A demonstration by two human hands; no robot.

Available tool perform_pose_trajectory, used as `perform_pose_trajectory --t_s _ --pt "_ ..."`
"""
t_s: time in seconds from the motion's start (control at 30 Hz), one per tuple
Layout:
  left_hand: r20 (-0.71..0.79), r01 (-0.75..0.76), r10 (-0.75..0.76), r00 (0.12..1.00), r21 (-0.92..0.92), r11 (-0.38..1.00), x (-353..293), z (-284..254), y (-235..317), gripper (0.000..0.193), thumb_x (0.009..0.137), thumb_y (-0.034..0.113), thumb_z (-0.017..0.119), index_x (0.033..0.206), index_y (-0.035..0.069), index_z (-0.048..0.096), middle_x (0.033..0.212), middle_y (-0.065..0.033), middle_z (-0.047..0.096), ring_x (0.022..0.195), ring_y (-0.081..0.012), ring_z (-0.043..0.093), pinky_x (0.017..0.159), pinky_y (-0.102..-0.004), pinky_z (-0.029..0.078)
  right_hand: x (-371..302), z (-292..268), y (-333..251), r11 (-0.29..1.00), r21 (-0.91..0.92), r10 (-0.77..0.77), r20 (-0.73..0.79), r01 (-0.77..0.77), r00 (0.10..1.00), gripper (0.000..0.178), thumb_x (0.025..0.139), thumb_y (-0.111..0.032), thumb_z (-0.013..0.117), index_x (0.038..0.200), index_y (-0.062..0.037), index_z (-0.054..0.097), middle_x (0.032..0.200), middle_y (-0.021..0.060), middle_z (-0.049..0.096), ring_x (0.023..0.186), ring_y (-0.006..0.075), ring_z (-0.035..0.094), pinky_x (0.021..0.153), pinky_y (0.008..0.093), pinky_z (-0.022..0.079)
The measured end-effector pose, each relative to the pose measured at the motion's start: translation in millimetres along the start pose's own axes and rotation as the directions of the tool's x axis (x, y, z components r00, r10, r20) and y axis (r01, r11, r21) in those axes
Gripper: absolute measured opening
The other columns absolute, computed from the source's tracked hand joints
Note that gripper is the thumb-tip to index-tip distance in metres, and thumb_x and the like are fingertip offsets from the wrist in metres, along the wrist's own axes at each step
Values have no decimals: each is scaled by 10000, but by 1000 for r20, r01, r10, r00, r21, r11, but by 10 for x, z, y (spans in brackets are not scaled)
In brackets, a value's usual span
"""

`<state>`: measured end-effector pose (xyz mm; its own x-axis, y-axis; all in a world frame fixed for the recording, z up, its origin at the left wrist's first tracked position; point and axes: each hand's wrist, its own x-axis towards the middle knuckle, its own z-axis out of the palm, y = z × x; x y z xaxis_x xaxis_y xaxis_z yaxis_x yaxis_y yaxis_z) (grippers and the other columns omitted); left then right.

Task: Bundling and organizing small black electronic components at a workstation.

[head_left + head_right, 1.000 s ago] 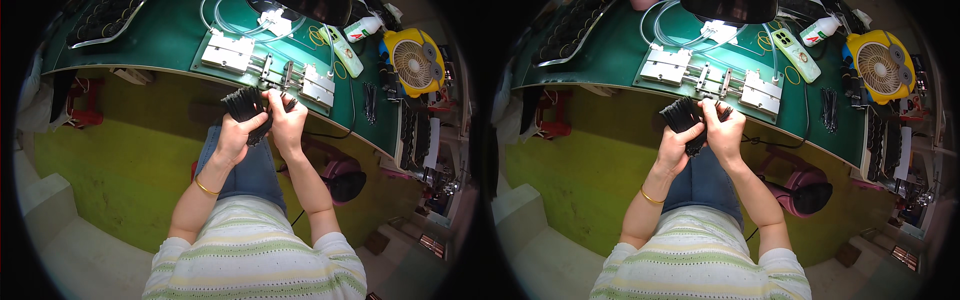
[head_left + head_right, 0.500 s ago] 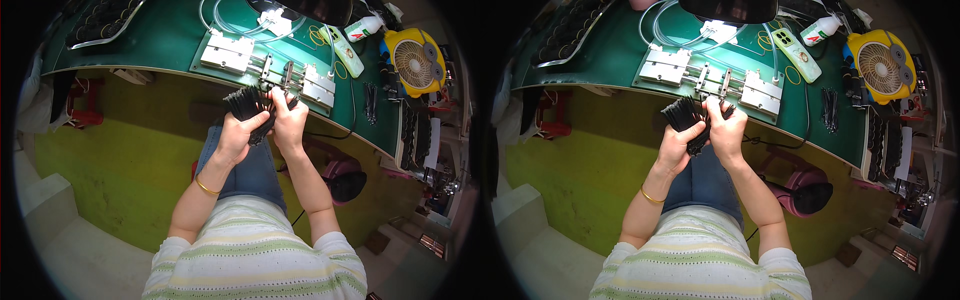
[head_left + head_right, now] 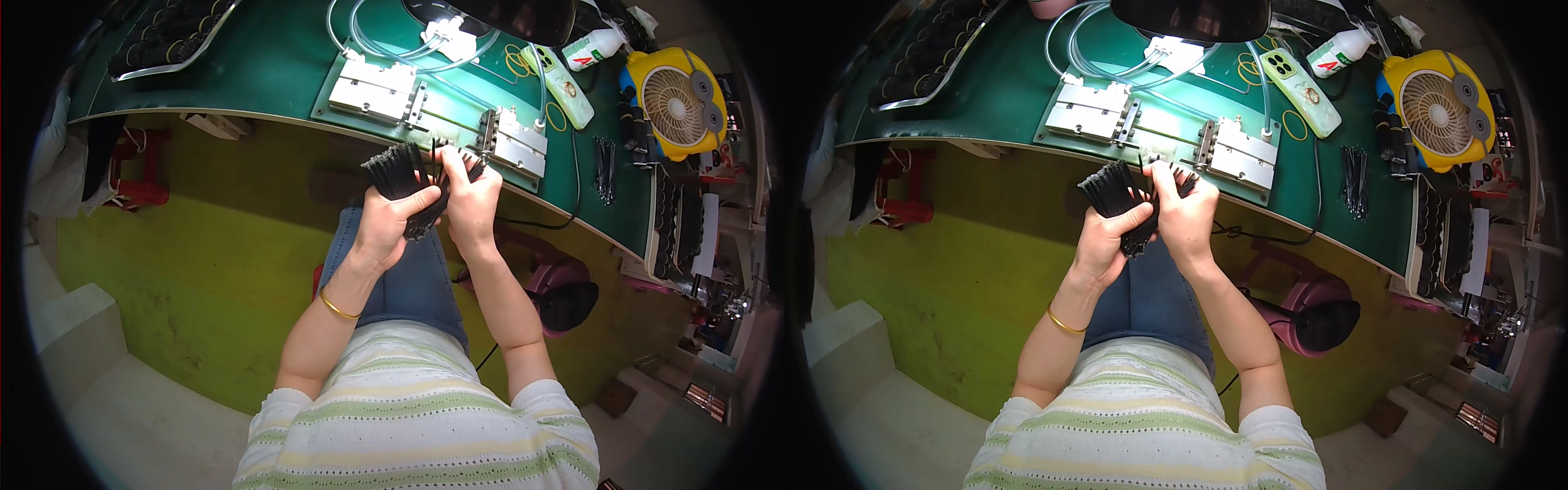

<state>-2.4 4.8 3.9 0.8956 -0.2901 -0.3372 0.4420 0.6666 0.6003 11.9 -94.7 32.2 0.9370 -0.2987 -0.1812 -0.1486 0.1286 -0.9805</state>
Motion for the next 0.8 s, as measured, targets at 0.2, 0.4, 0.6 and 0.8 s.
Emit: perform_pose_trajectory --t_s 0.2,0.4,0.6,0.8 --pt "31 -12 13 999 -28 1000 13 20 2 143 762 -3 595 903 8 571 795 -47 590 646 -118 574 557 -253 498 22 -13 5 999 22 25 -7 -25 1000 170 813 -137 580 729 8 609 586 6 550 453 45 450 405 183 321" --pt "39 -13 14 999 -26 1000 -3 9 19 139 766 1 595 903 11 573 785 -40 587 648 -113 573 554 -249 493 -30 -14 -57 999 -21 -31 41 32 999 160 810 -117 577 717 9 607 573 -11 522 465 36 419 411 185 308" --pt "13 -9 9 1000 7 1000 5 -34 -4 142 758 5 608 896 12 576 785 -41 590 641 -113 574 539 -249 491 -56 34 -48 995 -43 -93 5 94 996 160 805 -106 577 719 22 619 568 -28 498 477 31 398 426 186 309" --pt "-9 -9 9 1000 19 1000 26 -23 -12 154 748 6 621 895 9 577 775 -41 592 631 -116 575 533 -251 490 -29 26 -26 999 -14 -43 -36 43 998 163 805 -108 578 729 28 624 568 -25 503 478 35 419 435 186 335"
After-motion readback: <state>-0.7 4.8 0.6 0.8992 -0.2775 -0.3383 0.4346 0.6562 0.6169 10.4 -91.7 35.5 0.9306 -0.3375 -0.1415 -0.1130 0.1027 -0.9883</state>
